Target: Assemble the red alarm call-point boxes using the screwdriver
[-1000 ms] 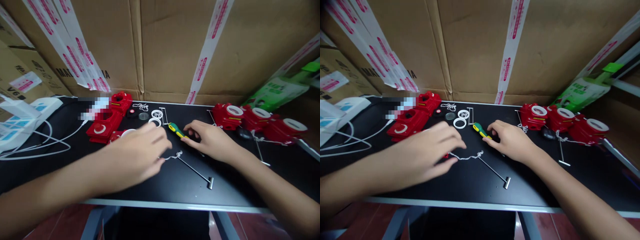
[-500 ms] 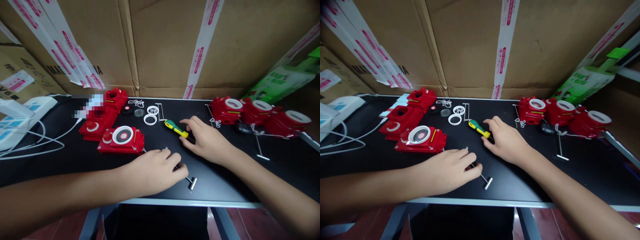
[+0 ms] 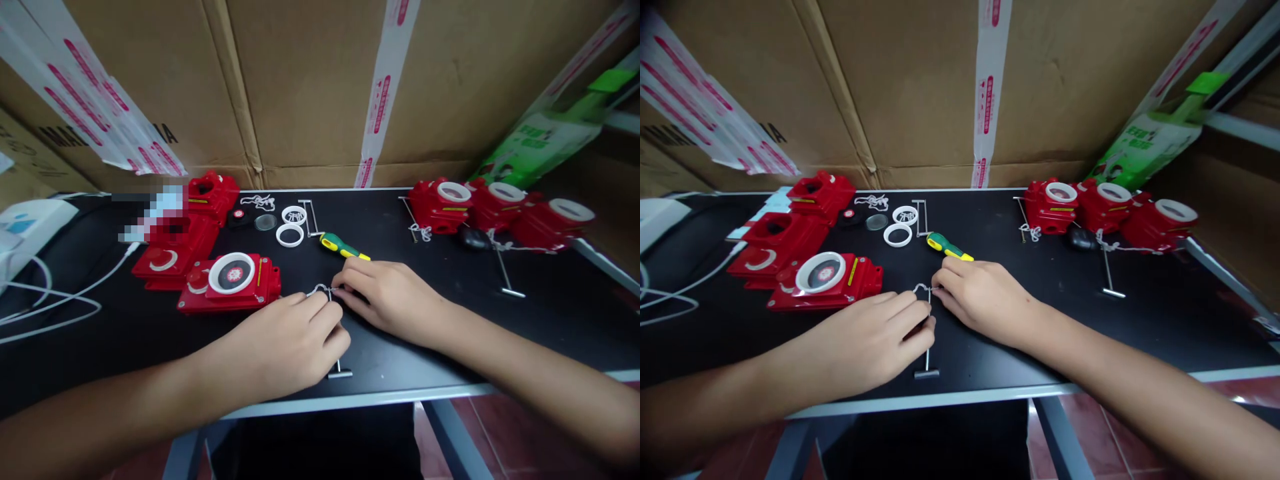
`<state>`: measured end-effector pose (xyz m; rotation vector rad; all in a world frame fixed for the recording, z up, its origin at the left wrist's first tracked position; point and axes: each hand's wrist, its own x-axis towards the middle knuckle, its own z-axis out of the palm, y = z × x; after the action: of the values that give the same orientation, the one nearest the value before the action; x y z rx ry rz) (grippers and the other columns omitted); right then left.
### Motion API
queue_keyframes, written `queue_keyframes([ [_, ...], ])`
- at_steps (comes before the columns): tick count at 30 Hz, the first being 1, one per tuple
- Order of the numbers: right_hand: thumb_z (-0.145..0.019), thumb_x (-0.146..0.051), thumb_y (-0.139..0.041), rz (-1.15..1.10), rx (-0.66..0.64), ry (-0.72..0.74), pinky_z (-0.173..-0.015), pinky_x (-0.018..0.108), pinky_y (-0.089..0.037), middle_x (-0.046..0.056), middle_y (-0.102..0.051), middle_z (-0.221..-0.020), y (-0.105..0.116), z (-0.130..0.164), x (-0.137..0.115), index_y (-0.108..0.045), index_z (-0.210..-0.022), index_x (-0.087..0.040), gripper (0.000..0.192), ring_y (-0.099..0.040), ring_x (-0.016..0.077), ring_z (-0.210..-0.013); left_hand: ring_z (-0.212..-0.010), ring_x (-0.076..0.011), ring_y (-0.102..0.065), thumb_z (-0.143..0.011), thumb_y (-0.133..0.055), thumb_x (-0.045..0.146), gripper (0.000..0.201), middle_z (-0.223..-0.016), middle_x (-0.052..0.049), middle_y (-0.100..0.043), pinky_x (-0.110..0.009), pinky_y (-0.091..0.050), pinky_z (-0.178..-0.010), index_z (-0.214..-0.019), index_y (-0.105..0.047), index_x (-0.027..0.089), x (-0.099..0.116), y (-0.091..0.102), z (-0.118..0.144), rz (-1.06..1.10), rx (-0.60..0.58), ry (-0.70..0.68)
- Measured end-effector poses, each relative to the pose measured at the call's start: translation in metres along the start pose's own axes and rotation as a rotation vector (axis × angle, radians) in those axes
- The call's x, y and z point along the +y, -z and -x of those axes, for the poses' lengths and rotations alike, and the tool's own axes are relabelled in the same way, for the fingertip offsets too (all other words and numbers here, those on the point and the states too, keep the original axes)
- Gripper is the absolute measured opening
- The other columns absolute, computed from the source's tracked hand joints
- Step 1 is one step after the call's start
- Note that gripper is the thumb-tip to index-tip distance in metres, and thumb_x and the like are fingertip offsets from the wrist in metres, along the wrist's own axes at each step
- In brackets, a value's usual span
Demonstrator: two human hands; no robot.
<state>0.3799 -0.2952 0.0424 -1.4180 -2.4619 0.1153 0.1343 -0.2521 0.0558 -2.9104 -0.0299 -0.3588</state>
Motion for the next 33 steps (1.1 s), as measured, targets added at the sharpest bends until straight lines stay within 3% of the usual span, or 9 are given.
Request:
queue_keyframes([
  [5, -0.100, -0.018, -0.064, -0.217, 0.022, -0.064, -0.068, 0.028, -0.049, 0.005, -0.067, -0.098, 0.005, -0.008, -0.004, -0.065, -0.103, -0.018, 0.003, -0.062, 0.0156, -0.077, -0.078, -0.0246, -0.064, -0.101, -0.062, 0.017, 0.008, -0.086, -0.006, -0.068, -0.036, -0.047, -0.062, -0.098, -0.069, 0.015, -0.012, 0.023, -0.003, 0.022, 0.085, -0.026],
  [9, -0.092, -0.017, -0.067, -0.460, 0.136, -0.099, -0.066, 0.028, -0.047, 0.001, -0.062, -0.085, 0.012, -0.023, -0.016, -0.058, -0.091, -0.021, 0.010, -0.056, 0.0147, -0.072, -0.095, -0.0283, -0.068, -0.103, -0.060, 0.018, 0.012, -0.100, -0.011, -0.073, -0.040, -0.056, -0.081, -0.102, -0.071, 0.013, -0.034, 0.036, -0.006, 0.061, 0.176, 0.242],
  [12, -0.091, -0.018, -0.069, -0.789, 0.187, -0.244, -0.068, 0.027, -0.049, -0.001, -0.063, -0.084, 0.009, -0.034, -0.024, -0.060, -0.090, -0.021, 0.010, -0.057, 0.0130, -0.072, -0.096, -0.0241, -0.072, -0.099, -0.072, 0.022, 0.012, -0.104, -0.007, -0.076, -0.038, -0.062, -0.087, -0.109, -0.070, 0.016, -0.046, 0.036, -0.006, 0.389, 0.126, 0.434],
  [14, -0.095, -0.022, -0.070, -1.036, 0.200, -0.305, -0.063, 0.025, -0.048, -0.002, -0.062, -0.083, 0.007, -0.040, -0.027, -0.060, -0.091, -0.021, 0.011, -0.055, 0.0106, -0.067, -0.092, -0.0181, -0.076, -0.094, -0.077, 0.017, 0.020, -0.105, -0.002, -0.076, -0.031, -0.065, -0.084, -0.112, -0.068, 0.018, -0.048, 0.034, -0.005, 0.626, 0.199, 0.564],
  [18, -0.098, -0.038, -0.080, -1.383, 0.159, -0.330, -0.050, 0.022, -0.039, -0.005, -0.059, -0.076, 0.004, -0.044, -0.028, -0.066, -0.099, -0.019, 0.024, -0.049, 0.0071, -0.056, -0.099, -0.0168, -0.075, -0.095, -0.075, 0.011, 0.023, -0.112, -0.004, -0.072, -0.031, -0.067, -0.091, -0.116, -0.066, 0.017, -0.037, 0.033, -0.005, 0.573, 0.363, 0.577],
  [21, -0.091, -0.041, -0.090, -1.495, 0.180, -0.335, -0.054, 0.021, -0.040, -0.003, -0.065, -0.079, 0.004, -0.040, -0.026, -0.074, -0.099, -0.016, 0.031, -0.050, 0.0061, -0.058, -0.103, -0.0174, -0.072, -0.101, -0.067, 0.009, 0.018, -0.118, -0.007, -0.067, -0.033, -0.066, -0.091, -0.117, -0.065, 0.017, -0.023, 0.028, -0.006, 0.488, 0.431, 0.534],
  [26, -0.094, -0.034, -0.088, -1.562, 0.204, -0.309, -0.056, 0.023, -0.042, 0.000, -0.074, -0.084, 0.008, -0.028, -0.020, -0.081, -0.099, -0.017, 0.019, -0.052, 0.0056, -0.056, -0.113, -0.0196, -0.073, -0.095, -0.075, 0.011, 0.047, -0.129, -0.010, -0.063, -0.037, -0.066, -0.100, -0.135, -0.054, 0.023, 0.001, 0.005, -0.009, 1.073, 0.596, 0.678],
  [29, -0.093, -0.030, -0.089, -1.544, 0.174, -0.286, -0.057, 0.023, -0.044, -0.001, -0.071, -0.073, 0.008, -0.025, -0.021, -0.082, -0.099, -0.018, 0.015, -0.054, 0.0075, -0.056, -0.108, -0.0195, -0.074, -0.103, -0.067, 0.014, 0.036, -0.128, -0.011, -0.062, -0.038, -0.066, -0.095, -0.135, -0.053, 0.022, 0.003, -0.009, -0.007, 1.268, 0.606, 0.653],
  [33, -0.089, -0.030, -0.093, -1.536, 0.210, -0.327, -0.056, 0.021, -0.044, -0.003, -0.066, -0.072, 0.002, -0.025, -0.024, -0.080, -0.096, -0.018, 0.019, -0.052, 0.0062, -0.057, -0.099, -0.0163, -0.072, -0.104, -0.065, 0.015, 0.024, -0.115, -0.007, -0.063, -0.033, -0.064, -0.087, -0.127, -0.061, 0.020, -0.010, -0.015, 0.000, 1.219, 0.562, 0.616],
])
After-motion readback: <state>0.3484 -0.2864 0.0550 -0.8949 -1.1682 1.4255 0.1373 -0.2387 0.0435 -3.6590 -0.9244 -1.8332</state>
